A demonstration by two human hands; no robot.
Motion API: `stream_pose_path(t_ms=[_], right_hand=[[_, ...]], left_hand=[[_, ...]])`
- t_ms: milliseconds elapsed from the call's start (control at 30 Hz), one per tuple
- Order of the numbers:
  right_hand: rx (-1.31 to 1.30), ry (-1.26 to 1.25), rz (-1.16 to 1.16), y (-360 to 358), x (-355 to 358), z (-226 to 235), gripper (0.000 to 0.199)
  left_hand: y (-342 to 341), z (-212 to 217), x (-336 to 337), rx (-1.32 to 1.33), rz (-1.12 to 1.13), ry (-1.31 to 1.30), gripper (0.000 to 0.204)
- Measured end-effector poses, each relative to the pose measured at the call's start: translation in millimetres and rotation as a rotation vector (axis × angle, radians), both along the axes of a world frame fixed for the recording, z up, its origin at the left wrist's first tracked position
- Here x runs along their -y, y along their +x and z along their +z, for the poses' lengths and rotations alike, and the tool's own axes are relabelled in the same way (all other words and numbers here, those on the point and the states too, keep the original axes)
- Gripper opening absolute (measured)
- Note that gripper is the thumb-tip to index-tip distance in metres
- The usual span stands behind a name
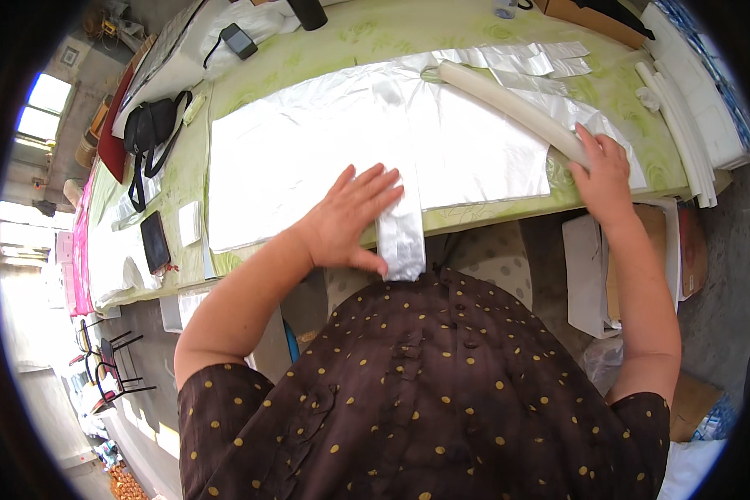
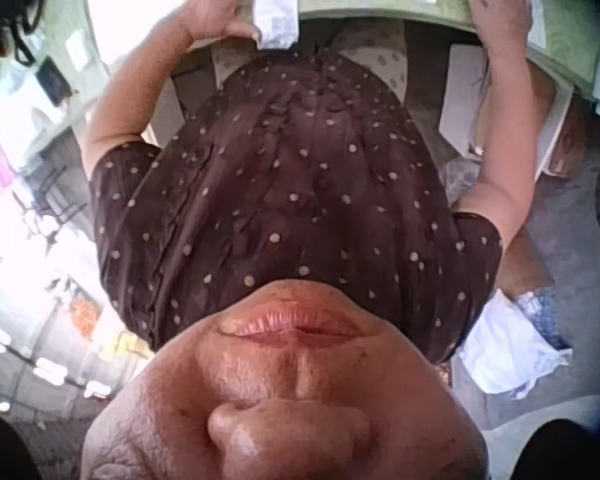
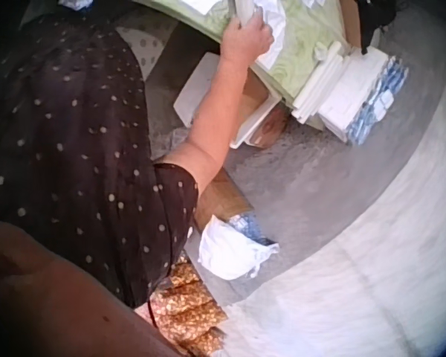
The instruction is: The person wraps small white rectangular items in clear plastic film on a workbench. They unroll the film, place an item on it, fold the film around the item, and set the wrapped unit aside. The process repeats for several items.
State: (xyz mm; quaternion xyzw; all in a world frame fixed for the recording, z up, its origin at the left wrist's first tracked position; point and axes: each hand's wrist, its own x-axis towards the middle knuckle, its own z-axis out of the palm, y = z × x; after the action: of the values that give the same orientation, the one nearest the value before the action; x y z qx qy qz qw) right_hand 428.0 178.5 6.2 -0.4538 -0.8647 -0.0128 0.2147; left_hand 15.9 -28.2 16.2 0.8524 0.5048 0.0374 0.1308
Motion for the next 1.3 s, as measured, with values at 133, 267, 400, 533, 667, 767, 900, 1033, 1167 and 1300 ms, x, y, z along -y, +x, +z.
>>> stream_pose_path(t_ms=[133,267,400,533,667,767,900,1033,1167,1300], right_hand=[[-0.002,0.118,0.391,-55,39,7,0.053],[-0.128,-0.125,0.786,-101,86,-6,0.058],[-0.173,-0.184,0.865,-131,111,-16,0.057],[-0.322,-0.204,0.766,-153,112,-20,0.032],[-0.384,-0.630,0.438,-178,106,0,0.012],[-0.364,-0.792,0.269,-193,90,-2,0.019],[-0.198,-0.888,0.168,-210,75,8,0.026],[-0.108,-0.955,0.106,-215,71,11,0.028],[-0.039,-0.834,0.095,-218,76,15,0.031],[-0.129,-0.841,0.079,-216,85,15,0.039]], left_hand=[[25,2,33,-0.046,0.023,0.000,0.103],[32,-8,36,0.027,0.110,0.131,0.084],[32,-19,34,0.174,0.200,0.184,0.066],[32,-21,29,0.382,0.278,0.196,0.049],[43,-17,15,0.661,0.626,0.139,0.066],[41,-20,5,0.685,0.764,0.100,0.078],[40,-20,0,0.497,0.780,0.136,0.080],[43,-15,-2,0.333,0.801,0.223,0.080],[38,-27,-10,0.159,0.463,0.463,0.073],[46,-33,-16,0.017,0.461,0.256,0.071]])
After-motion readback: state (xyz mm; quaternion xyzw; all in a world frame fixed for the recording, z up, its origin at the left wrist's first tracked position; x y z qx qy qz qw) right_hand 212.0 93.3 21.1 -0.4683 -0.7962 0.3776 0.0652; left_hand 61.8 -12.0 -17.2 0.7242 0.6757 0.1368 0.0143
